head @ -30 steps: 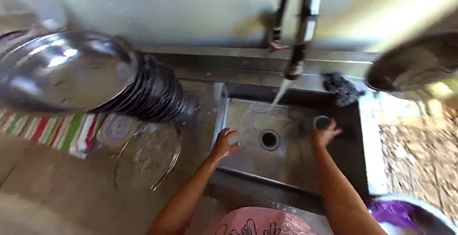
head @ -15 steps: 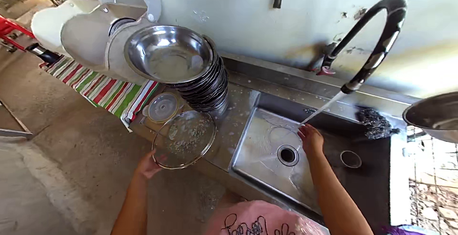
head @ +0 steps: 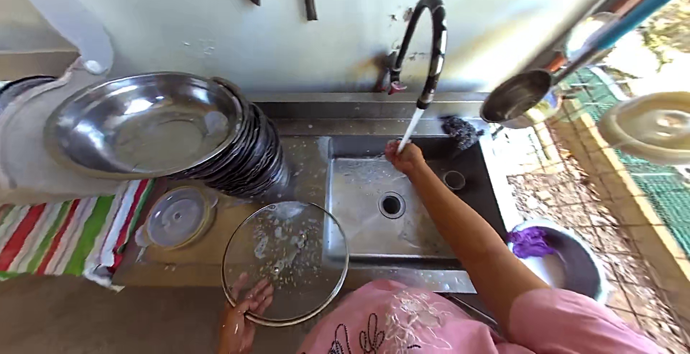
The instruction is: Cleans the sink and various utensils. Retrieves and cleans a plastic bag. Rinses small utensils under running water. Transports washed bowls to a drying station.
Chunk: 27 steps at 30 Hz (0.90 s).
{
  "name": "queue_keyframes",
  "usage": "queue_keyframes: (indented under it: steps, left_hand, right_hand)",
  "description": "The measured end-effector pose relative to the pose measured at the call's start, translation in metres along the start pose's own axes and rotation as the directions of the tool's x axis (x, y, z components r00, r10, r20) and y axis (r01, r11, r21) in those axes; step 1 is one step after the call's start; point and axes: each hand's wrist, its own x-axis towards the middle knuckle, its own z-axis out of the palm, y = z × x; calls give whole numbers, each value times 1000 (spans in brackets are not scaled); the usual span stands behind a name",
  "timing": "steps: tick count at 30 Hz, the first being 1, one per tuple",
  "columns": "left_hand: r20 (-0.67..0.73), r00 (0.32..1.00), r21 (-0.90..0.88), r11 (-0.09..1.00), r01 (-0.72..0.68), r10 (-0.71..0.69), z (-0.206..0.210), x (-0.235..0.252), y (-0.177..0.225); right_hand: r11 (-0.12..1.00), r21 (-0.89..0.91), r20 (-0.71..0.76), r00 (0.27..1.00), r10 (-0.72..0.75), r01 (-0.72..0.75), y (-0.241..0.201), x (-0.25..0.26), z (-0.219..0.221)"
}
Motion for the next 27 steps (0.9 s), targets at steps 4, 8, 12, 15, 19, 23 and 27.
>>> queue_keyframes:
  steps: [4,8,12,15,19,23,27]
  left_hand:
    - [185,982,155,986,-55,26,87,10,-9]
    - [387,921,337,937,-88,-53,203,56,-31]
    - [507,843,587,789,-185,-180,321,108,-47]
    - [565,775,718,633,-291,-284,394,136,-51]
    - [594,717,791,432,-434,-366,457,150,-51]
    - [612,664,791,337,-510,-430,484,168,-59]
    - [466,737,842,501,-200,-489,461,182,-109]
  right_hand:
    - [995,-93,64,998,25,-19,-18,-7,-7]
    - [968,-251,117,992,56,-25,-26,-7,-12]
    - [819,-573,227,967,113,39,-29,-8,-18]
    - [655,-749,232,965,125,95,-37,-14,-31]
    - [513,-852,163,985,64,108,-52,-19,-59]
    - [517,-851,136,990,47,92,-56,-17,-82]
    - [535,-839,178,979,98,99,-41,-13,-76]
